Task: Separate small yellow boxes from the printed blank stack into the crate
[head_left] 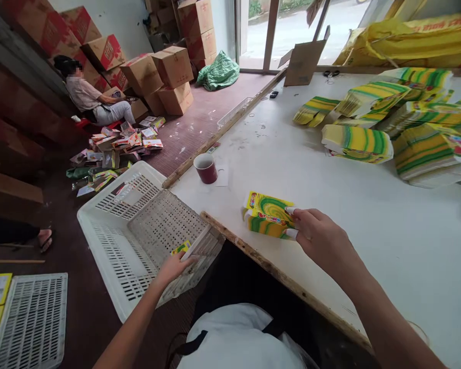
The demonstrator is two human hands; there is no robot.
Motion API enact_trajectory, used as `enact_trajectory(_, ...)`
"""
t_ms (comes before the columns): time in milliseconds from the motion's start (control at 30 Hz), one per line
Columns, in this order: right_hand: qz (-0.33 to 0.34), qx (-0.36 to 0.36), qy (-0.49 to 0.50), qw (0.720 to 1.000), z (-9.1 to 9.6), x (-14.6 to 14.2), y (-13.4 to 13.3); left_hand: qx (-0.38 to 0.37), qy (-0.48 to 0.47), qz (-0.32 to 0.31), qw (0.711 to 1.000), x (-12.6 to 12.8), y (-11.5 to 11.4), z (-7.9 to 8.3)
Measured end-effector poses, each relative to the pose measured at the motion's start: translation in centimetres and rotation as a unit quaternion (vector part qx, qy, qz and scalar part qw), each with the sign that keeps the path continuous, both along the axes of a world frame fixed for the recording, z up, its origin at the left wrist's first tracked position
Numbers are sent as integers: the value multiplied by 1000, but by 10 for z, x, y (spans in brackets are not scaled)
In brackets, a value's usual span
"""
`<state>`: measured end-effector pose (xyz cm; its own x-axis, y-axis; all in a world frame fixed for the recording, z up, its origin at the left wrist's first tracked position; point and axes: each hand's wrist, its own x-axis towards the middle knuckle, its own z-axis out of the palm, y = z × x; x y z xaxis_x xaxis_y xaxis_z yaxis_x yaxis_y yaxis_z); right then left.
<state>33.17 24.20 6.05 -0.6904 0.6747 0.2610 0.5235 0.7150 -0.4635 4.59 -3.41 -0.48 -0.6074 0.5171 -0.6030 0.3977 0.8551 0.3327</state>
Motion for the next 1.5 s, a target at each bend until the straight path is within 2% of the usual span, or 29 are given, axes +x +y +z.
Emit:
enact_trajectory(167, -17, 64, -1, 998, -1, -3, -3, -111, 33, -85, 990, 2, 9, 1)
enact_trajectory(300, -21, 71, 3, 997, 0, -2, -4, -156, 50, -121, 979, 11, 11, 3)
enact_trajectory(500, -20, 54, 5, 998, 0, -3, -3, -158, 35, -156, 974, 43, 2, 3)
enact_trajectory(600, -19, 51, 14, 998, -3, -5, -1, -144, 28, -153, 977, 57, 1, 2)
enact_trajectory(667, -25, 40, 25, 999, -5, -6, 1, -133, 27, -143, 980, 59, 3, 7)
enact_trajectory(800, -58, -32, 90, 994, 4, -7, 1, -58, 70, -123, 988, 49, 17, 39)
enact_trajectory(833, -65, -64, 116, 989, 9, -7, -1, -4, 81, -116, 990, 48, 23, 50)
enact_trajectory(900, -56, -135, 174, 974, 21, -8, -8, 170, 49, -94, 980, 52, 40, 69)
enact_trajectory(933, -42, -166, 204, 964, 26, -9, -13, 278, -8, -82, 957, 59, 51, 77)
enact_trajectory(967, -25, -194, 231, 953, 30, -10, -20, 377, -84, -75, 919, 68, 64, 83)
enact_trajectory(1000, -9, -217, 251, 943, 33, -12, -27, 458, -164, -67, 871, 80, 78, 87)
enact_trajectory(1067, 13, -256, 277, 926, 36, -16, -41, 569, -294, -39, 767, 107, 108, 93)
enact_trajectory(1100, 19, -273, 284, 919, 35, -18, -48, 591, -349, -12, 727, 120, 123, 95)
enact_trajectory(1167, 26, -302, 294, 907, 34, -21, -59, 609, -435, 100, 656, 142, 149, 99)
enact_trajectory(1267, 20, -320, 314, 894, 32, -21, -70, 601, -512, 231, 568, 160, 173, 109)
enact_trajectory(1333, 16, -332, 328, 884, 34, -21, -76, 600, -523, 287, 533, 164, 181, 115)
enact_trajectory(1400, 25, -352, 331, 875, 35, -23, -82, 601, -513, 325, 520, 162, 184, 118)
enact_trajectory(1467, 35, -362, 320, 875, 34, -25, -86, 601, -487, 348, 529, 159, 186, 119)
enact_trajectory(1500, 36, -357, 311, 880, 32, -27, -87, 600, -470, 352, 544, 157, 186, 118)
